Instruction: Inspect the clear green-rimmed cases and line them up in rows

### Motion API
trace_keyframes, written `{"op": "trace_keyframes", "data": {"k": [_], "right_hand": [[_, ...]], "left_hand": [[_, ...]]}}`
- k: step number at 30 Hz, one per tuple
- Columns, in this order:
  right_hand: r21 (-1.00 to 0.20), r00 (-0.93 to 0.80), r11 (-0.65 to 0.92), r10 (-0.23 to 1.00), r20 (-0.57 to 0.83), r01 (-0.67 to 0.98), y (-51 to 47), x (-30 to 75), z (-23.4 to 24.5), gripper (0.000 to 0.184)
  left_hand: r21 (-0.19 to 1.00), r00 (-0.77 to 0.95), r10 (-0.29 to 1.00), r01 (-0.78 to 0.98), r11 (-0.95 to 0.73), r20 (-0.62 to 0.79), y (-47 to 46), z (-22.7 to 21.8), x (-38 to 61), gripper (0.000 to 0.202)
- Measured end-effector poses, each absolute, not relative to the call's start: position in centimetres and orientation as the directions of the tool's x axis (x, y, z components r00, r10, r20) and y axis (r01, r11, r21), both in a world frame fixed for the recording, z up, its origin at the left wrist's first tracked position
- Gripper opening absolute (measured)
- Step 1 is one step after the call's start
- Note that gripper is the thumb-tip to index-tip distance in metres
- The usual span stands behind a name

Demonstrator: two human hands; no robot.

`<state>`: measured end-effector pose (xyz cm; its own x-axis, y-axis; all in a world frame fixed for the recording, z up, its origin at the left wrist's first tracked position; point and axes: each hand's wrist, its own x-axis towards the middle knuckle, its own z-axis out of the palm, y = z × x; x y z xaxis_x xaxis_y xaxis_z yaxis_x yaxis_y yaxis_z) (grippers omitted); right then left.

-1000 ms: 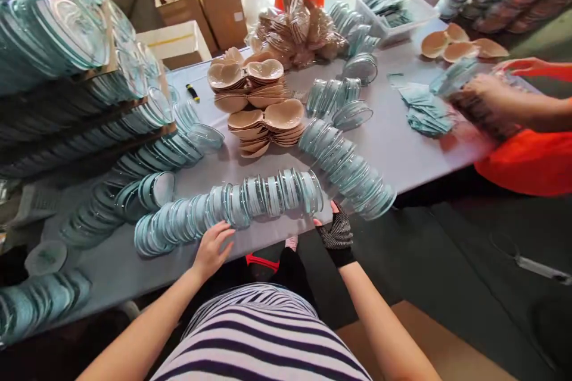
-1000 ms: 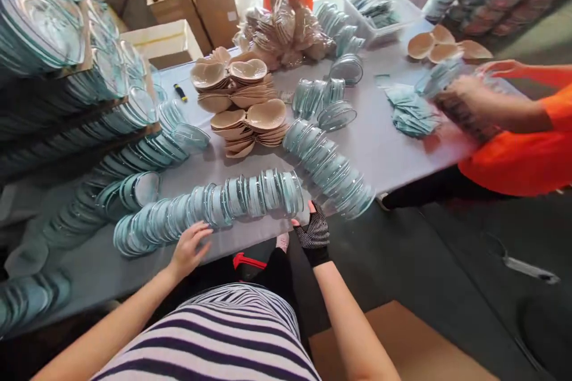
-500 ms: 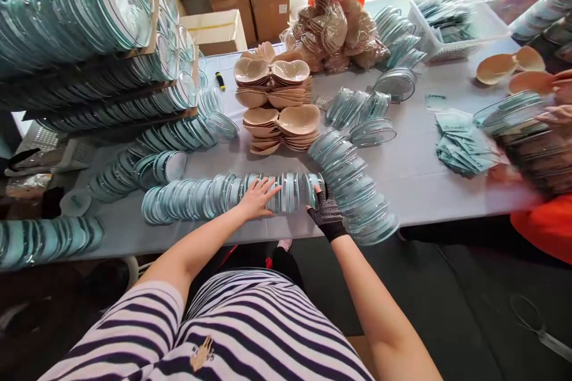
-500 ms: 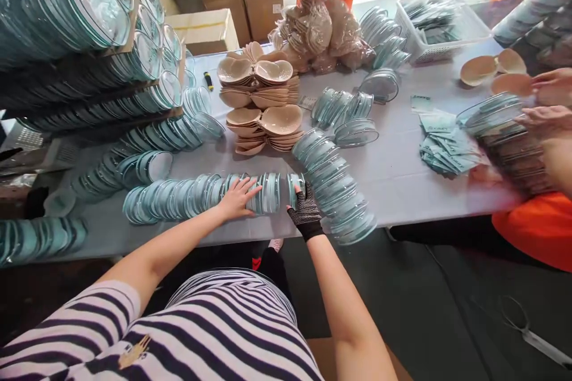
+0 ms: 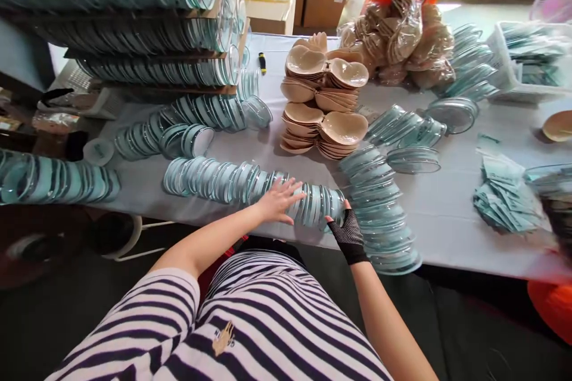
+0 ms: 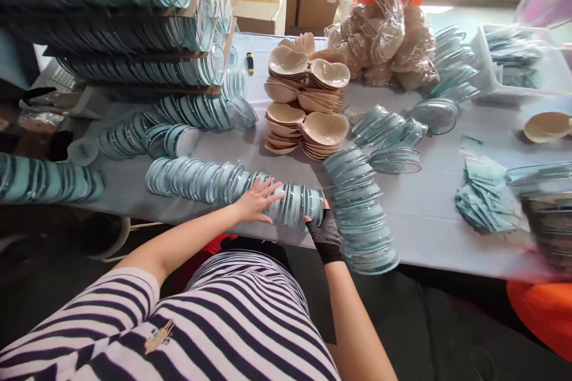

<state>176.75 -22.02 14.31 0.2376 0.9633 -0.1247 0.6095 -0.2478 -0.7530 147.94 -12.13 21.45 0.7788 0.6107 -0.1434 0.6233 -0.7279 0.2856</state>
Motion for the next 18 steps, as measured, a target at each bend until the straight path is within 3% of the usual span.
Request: {"op": "trace_keyframes", "data": {"k": [3, 8, 11, 14, 18], "right_hand": [[-0.727, 0.245, -0.255, 0.962, -0.122, 0.638, -21.3, 176.5, 14.7, 0.098], [-0.675, 0.211, -0.187, 0.976, -0.047, 0.714, -20.7, 175.6, 15.0, 0.093], [-0.662, 0.248, -0.22, 0.967, -0.053, 0.717, -21.0, 175.0, 15.0, 0.091], [-0.692, 0.295, -0.275, 0.951, -0.093, 0.667, -21.3, 174.6, 15.1, 0.096], [-0.718, 0.371, -0.425, 0.896, -0.245, 0.552, -21.3, 174.9, 15.2, 0.113]], "left_hand": [[0.26, 0.699, 0.692, 0.713, -0.652, -0.182, -11.0, 21.6, 144.5, 0.111], [0.301, 0.729, 0.659, 0.681, -0.668, -0.185, -10.9, 20.5, 142.0, 0.096], [0.311, 0.748, 0.644, 0.657, -0.687, -0.16, -12.1, 19.9, 142.6, 0.099], [0.3, 0.779, 0.604, 0.624, -0.721, -0.168, -12.7, 19.8, 144.0, 0.103], [0.294, 0.809, 0.561, 0.587, -0.754, -0.176, -12.7, 19.8, 144.8, 0.097]]}}
